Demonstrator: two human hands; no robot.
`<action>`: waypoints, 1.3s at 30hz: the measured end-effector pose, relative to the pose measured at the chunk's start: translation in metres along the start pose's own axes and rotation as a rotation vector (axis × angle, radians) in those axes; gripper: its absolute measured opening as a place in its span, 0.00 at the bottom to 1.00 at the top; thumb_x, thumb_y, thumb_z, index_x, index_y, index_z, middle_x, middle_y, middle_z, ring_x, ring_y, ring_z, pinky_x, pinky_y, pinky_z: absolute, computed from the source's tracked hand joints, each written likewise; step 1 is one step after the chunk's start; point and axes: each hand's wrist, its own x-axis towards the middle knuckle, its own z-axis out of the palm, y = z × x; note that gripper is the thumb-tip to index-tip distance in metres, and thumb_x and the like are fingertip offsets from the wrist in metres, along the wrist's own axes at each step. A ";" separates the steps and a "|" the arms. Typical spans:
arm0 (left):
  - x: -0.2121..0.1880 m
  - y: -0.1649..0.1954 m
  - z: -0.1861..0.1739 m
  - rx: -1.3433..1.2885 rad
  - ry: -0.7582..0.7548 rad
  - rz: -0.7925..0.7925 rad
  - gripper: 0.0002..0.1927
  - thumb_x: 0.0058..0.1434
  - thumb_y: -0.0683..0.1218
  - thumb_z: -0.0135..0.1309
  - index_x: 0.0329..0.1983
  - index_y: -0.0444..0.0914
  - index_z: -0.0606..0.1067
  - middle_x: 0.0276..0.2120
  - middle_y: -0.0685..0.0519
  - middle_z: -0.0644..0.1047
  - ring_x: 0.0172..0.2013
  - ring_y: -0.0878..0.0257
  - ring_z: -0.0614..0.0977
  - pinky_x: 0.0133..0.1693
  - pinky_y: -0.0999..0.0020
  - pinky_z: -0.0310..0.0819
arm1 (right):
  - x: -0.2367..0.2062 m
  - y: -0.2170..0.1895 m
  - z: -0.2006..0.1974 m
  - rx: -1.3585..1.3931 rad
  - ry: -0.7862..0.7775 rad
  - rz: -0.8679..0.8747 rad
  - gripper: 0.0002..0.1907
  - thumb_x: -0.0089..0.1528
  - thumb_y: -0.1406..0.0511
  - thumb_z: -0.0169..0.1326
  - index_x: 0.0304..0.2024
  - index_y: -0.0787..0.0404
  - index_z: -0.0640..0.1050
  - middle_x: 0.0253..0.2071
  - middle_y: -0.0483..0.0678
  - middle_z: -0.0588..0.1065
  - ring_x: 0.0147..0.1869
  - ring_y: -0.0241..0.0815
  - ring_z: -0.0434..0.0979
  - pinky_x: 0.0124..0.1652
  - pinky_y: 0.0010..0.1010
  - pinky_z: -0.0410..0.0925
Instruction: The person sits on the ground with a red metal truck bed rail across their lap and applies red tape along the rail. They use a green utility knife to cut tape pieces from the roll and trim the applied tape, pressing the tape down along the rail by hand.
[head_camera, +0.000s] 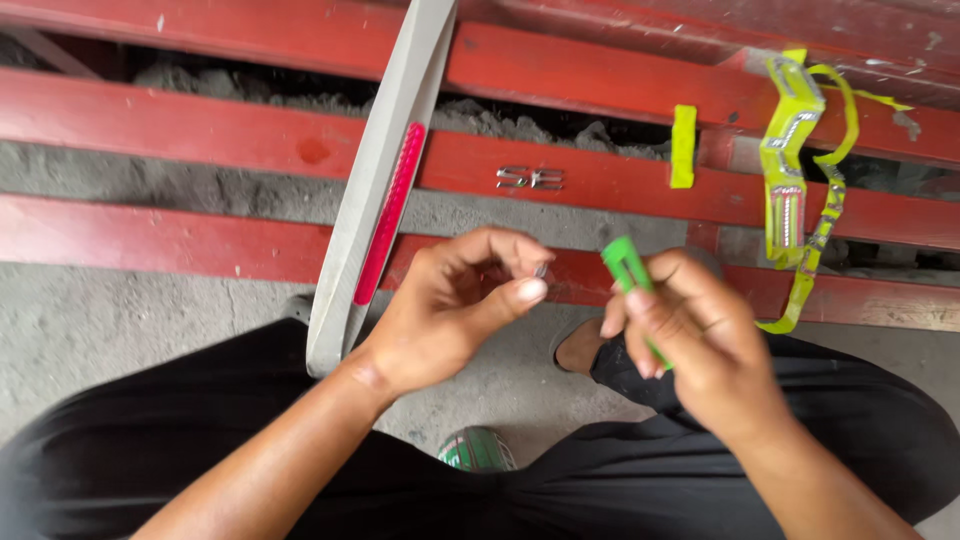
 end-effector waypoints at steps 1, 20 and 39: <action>-0.001 -0.001 0.004 -0.135 -0.021 -0.043 0.15 0.70 0.45 0.57 0.56 0.33 0.75 0.46 0.51 0.80 0.49 0.63 0.81 0.51 0.65 0.78 | -0.003 0.001 0.002 0.038 -0.014 0.010 0.10 0.70 0.68 0.50 0.50 0.70 0.74 0.36 0.50 0.78 0.27 0.29 0.67 0.27 0.22 0.63; -0.004 0.003 0.040 -0.490 -0.027 -0.298 0.17 0.72 0.47 0.52 0.59 0.36 0.78 0.47 0.50 0.83 0.48 0.64 0.85 0.39 0.73 0.80 | -0.011 -0.023 0.020 -0.193 0.129 -0.298 0.16 0.64 0.73 0.59 0.55 0.70 0.78 0.44 0.51 0.83 0.45 0.34 0.83 0.45 0.23 0.76; -0.032 0.028 0.031 -0.279 0.079 -0.227 0.15 0.65 0.53 0.59 0.44 0.36 0.84 0.31 0.57 0.83 0.29 0.74 0.77 0.29 0.77 0.71 | -0.002 0.019 0.016 0.141 -0.134 -0.388 0.15 0.69 0.65 0.63 0.53 0.68 0.79 0.46 0.59 0.77 0.34 0.37 0.75 0.33 0.23 0.68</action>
